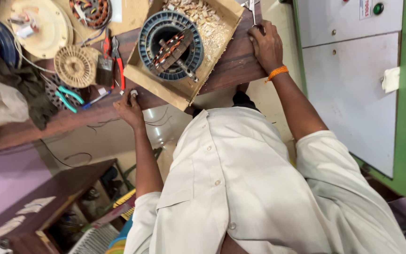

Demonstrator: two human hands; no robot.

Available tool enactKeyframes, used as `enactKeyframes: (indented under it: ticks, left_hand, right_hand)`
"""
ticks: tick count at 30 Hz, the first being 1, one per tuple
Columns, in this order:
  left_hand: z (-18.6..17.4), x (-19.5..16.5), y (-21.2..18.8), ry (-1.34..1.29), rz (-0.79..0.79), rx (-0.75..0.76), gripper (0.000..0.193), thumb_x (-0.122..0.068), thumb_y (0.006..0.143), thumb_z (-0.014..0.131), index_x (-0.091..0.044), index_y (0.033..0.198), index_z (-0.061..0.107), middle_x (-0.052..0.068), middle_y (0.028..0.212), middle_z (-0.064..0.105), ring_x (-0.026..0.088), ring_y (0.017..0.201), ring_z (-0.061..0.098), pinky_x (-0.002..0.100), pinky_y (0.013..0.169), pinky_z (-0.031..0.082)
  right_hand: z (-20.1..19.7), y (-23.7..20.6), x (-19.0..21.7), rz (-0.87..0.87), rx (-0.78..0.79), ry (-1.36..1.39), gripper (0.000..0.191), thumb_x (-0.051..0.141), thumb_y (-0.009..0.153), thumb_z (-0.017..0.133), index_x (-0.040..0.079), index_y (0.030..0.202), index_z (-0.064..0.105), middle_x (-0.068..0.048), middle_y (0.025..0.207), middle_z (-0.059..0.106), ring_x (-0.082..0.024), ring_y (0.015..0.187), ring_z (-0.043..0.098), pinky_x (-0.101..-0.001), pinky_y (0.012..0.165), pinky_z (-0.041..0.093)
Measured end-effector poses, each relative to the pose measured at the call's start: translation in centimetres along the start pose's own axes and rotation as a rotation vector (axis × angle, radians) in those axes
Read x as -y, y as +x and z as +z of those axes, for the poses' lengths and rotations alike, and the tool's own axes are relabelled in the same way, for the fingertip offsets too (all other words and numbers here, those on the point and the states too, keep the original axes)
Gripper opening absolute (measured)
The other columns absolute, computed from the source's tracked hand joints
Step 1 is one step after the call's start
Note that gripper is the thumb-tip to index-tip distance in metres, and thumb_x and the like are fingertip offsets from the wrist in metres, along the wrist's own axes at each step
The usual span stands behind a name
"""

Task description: The person works on a motor stator placed in a cardboard box, using a screwdriver and pliers to adjust and secure copper windings. They repeatedly insert and remove small white insulating pieces between the windings while manipulating the stator with both hands.

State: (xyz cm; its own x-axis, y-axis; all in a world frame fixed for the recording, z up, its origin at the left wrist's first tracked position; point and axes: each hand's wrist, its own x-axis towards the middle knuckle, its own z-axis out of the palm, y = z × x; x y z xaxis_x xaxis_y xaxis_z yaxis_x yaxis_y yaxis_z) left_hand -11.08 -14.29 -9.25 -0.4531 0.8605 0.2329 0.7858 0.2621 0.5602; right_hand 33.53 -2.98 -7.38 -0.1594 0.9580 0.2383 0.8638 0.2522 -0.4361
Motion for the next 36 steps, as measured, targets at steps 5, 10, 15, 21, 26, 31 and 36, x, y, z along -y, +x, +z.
enactKeyframes:
  ticks: [5, 10, 15, 21, 26, 31, 36]
  left_hand:
    - [0.3, -0.9, 1.3, -0.330, -0.104, 0.120, 0.034, 0.002, 0.093, 0.070, -0.008, 0.126, 0.070, 0.016, 0.106, 0.065, 0.024, 0.094, 0.072, 0.037, 0.083, 0.060]
    - [-0.1, -2.6, 2.0, -0.114, 0.028, 0.089, 0.042, 0.006, 0.091, 0.072, -0.007, 0.131, 0.071, 0.017, 0.101, 0.070, 0.025, 0.090, 0.070, 0.037, 0.080, 0.057]
    - [-0.8, -3.7, 1.4, -0.273, 0.060, 0.125, 0.039, 0.007, 0.095, 0.069, -0.005, 0.132, 0.067, 0.017, 0.110, 0.074, 0.022, 0.092, 0.071, 0.035, 0.082, 0.056]
    - [-2.0, -4.9, -1.9, -0.237, -0.306, 0.055, 0.043, 0.002, 0.095, 0.070, -0.007, 0.137, 0.063, 0.013, 0.093, 0.072, 0.015, 0.075, 0.062, 0.030, 0.070, 0.051]
    - [-1.2, -5.1, -4.1, -0.321, -0.331, -0.060, 0.034, 0.003, 0.100, 0.069, 0.001, 0.133, 0.068, 0.007, 0.101, 0.071, 0.010, 0.082, 0.061, 0.027, 0.072, 0.051]
    - [0.2, -4.7, -2.8, -0.587, -0.605, -0.096, 0.018, -0.001, 0.102, 0.066, 0.001, 0.119, 0.067, 0.010, 0.095, 0.070, 0.012, 0.074, 0.063, 0.026, 0.057, 0.050]
    - [2.0, -5.2, 1.5, -0.760, -0.700, -0.064, 0.012, -0.003, 0.092, 0.074, -0.001, 0.100, 0.065, 0.010, 0.090, 0.070, 0.014, 0.070, 0.069, 0.030, 0.054, 0.060]
  right_hand:
    - [0.3, -0.5, -1.0, -0.023, 0.062, -0.062, 0.038, 0.002, 0.099, 0.065, 0.016, 0.135, 0.065, -0.011, 0.120, 0.060, -0.032, 0.108, 0.056, -0.0434, 0.095, 0.047]
    - [0.6, 4.8, -2.2, -0.141, 0.071, -0.044, 0.061, -0.004, 0.091, 0.056, 0.017, 0.149, 0.059, -0.009, 0.117, 0.059, -0.031, 0.113, 0.055, -0.0423, 0.098, 0.046]
    - [0.7, 11.5, -2.5, -0.215, 0.092, -0.143, 0.061, 0.000, 0.094, 0.057, 0.021, 0.152, 0.059, -0.010, 0.112, 0.060, -0.031, 0.109, 0.053, -0.0436, 0.094, 0.044]
    - [2.3, 16.1, 0.0, 0.177, -0.003, -0.194, 0.052, 0.050, 0.100, 0.069, 0.017, 0.137, 0.055, -0.012, 0.116, 0.058, -0.034, 0.113, 0.050, -0.0548, 0.092, 0.041]
    - [2.7, 19.3, 0.5, 0.214, -0.071, -0.193, 0.066, 0.045, 0.085, 0.075, 0.016, 0.139, 0.051, -0.014, 0.122, 0.055, -0.038, 0.112, 0.049, -0.0569, 0.085, 0.043]
    - [3.3, 21.1, -1.1, 0.046, 0.002, -0.302, 0.063, 0.025, 0.084, 0.070, 0.017, 0.143, 0.050, -0.014, 0.123, 0.059, -0.040, 0.111, 0.056, -0.0552, 0.081, 0.050]
    - [3.0, 19.9, -3.6, -0.130, -0.075, -0.334, 0.057, 0.020, 0.080, 0.069, 0.012, 0.136, 0.061, -0.016, 0.107, 0.071, -0.039, 0.084, 0.067, -0.0522, 0.065, 0.055]
